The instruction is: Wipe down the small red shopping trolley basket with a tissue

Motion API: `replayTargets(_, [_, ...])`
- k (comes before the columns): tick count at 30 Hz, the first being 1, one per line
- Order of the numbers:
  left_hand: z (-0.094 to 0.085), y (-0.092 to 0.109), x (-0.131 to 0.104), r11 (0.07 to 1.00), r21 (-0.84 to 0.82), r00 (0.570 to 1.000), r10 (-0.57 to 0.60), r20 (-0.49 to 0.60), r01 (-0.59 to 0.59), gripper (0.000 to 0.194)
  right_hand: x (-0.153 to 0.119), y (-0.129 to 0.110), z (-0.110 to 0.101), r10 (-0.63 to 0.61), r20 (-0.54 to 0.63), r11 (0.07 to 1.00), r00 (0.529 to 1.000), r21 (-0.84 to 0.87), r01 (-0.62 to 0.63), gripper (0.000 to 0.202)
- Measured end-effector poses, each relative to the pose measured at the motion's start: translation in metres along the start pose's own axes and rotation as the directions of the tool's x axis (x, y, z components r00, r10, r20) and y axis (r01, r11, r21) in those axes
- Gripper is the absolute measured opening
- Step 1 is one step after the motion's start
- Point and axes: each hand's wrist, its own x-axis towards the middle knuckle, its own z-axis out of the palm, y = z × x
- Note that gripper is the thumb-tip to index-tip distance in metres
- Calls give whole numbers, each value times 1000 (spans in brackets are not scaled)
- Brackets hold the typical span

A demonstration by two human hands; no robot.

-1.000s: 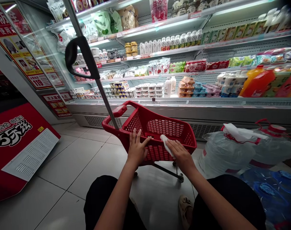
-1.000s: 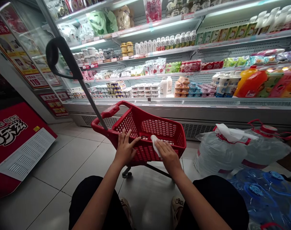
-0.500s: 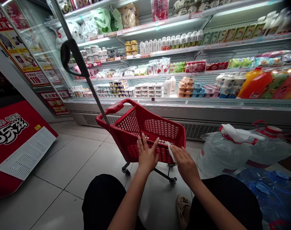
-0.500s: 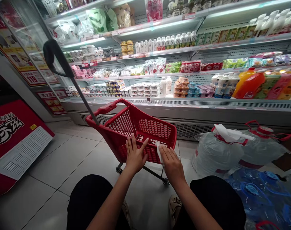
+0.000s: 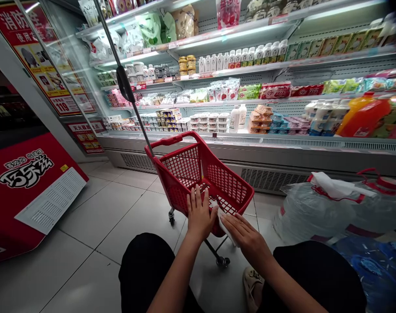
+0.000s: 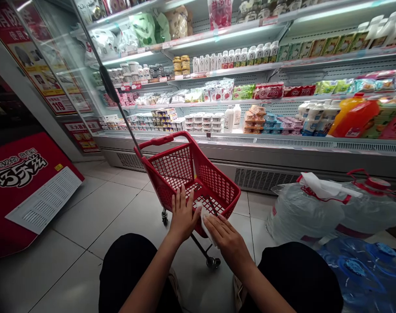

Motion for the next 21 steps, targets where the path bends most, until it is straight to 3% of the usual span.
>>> replayTargets(4, [-6,-11,-4,1000,-14,1000,2,12,-1,74,-11,36,-2,-15,38,1000,999,-16,16,74])
replayTargets(7, [-8,-16,0,999,-40,999,-36,-6,36,77,-14,65,1,76,7,996,997,-42,-76,74])
replayTargets(9, [-6,-15,2,995,-72,998,-65,-8,64,77,-12,70,4,144,-24,988,989,-45,-145,75])
replayTargets(13, [-2,-11,5,989,-135,998,-62,12,63,77,-3,34,10,187,-33,982,982,-11,-187,78])
replayTargets(17, [-5,-15,8,987,-155,999,-40,35,45,73,8,-9,11,61,-17,996,998,62,-60,77])
replayTargets(19, [-8,-19,10,990,-136,999,-37,38,42,70,12,-10,11,-1,-17,997,1000,78,2,77])
replayTargets(21, [-10,-24,13,993,-115,999,-28,42,32,71,13,7,11,-48,-12,996,999,80,49,77])
